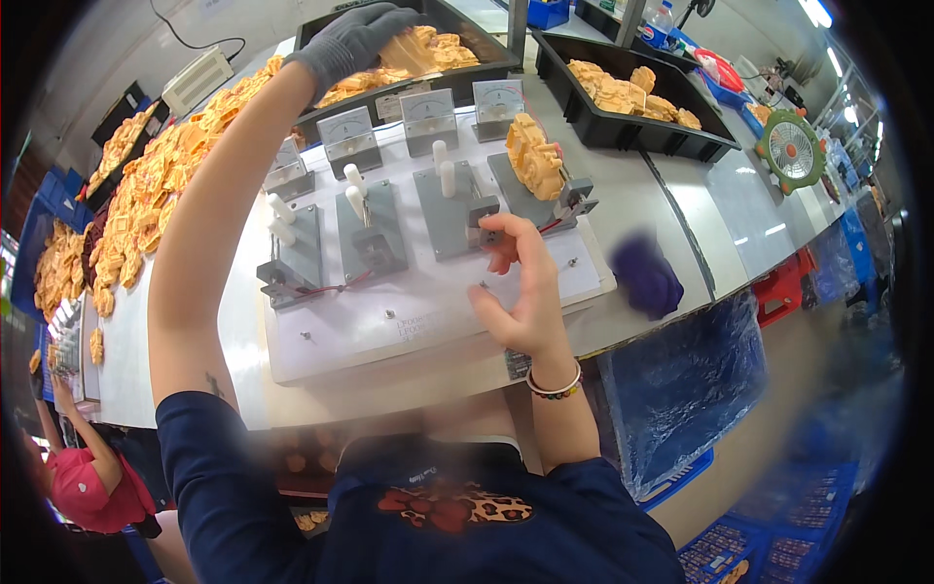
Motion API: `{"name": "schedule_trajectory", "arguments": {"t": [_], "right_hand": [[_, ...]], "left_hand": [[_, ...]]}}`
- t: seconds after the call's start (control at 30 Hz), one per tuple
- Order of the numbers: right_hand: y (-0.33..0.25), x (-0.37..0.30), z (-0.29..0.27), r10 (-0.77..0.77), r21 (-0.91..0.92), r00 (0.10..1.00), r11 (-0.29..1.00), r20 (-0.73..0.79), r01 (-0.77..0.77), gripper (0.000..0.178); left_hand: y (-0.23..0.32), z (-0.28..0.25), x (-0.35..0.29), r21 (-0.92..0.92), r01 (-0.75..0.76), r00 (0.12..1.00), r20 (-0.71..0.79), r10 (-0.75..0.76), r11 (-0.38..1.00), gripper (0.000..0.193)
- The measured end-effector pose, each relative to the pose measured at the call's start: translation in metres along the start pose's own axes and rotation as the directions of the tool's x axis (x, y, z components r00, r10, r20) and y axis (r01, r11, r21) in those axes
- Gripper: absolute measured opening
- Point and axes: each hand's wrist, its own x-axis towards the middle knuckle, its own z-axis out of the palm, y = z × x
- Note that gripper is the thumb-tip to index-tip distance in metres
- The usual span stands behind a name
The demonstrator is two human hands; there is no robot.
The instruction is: The person assembles plastic gears into a toy housing by hand using an assembly jig, then tests the assembled toy gearbox components.
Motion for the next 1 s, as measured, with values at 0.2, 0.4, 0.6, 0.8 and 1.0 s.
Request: {"name": "schedule_trajectory", "arguments": {"t": [0.2,0.4,0.6,0.8,1.0], "right_hand": [[0.006,-0.007,0.001,0.139,-0.026,0.971,0.989,-0.197,-0.146,0.071],[0.014,-0.023,-0.056,-0.194,-0.635,0.949,0.772,-0.248,-0.008,0.037],[0.029,-0.018,-0.087,0.148,-0.461,0.983,0.869,-0.111,-0.183,0.01],[0.041,-0.024,-0.102,0.254,-0.284,0.964,0.922,-0.073,-0.264,0.012],[0.053,-0.032,-0.099,0.387,-0.022,0.902,0.917,-0.189,-0.398,0.012]], "left_hand": [[-0.028,0.018,0.038,-0.045,0.364,0.91,-0.198,-0.366,0.93,0.062],[0.065,0.035,-0.13,0.049,-0.341,0.91,-0.232,0.343,0.939,0.027],[0.056,0.077,-0.279,0.413,-0.475,0.864,0.054,0.5,0.777,0.026],[0.019,0.099,-0.301,0.328,-0.1,0.949,-0.253,0.189,0.939,0.02],[0.005,0.112,-0.299,0.046,0.101,0.902,-0.425,-0.072,0.994,0.017]]}}
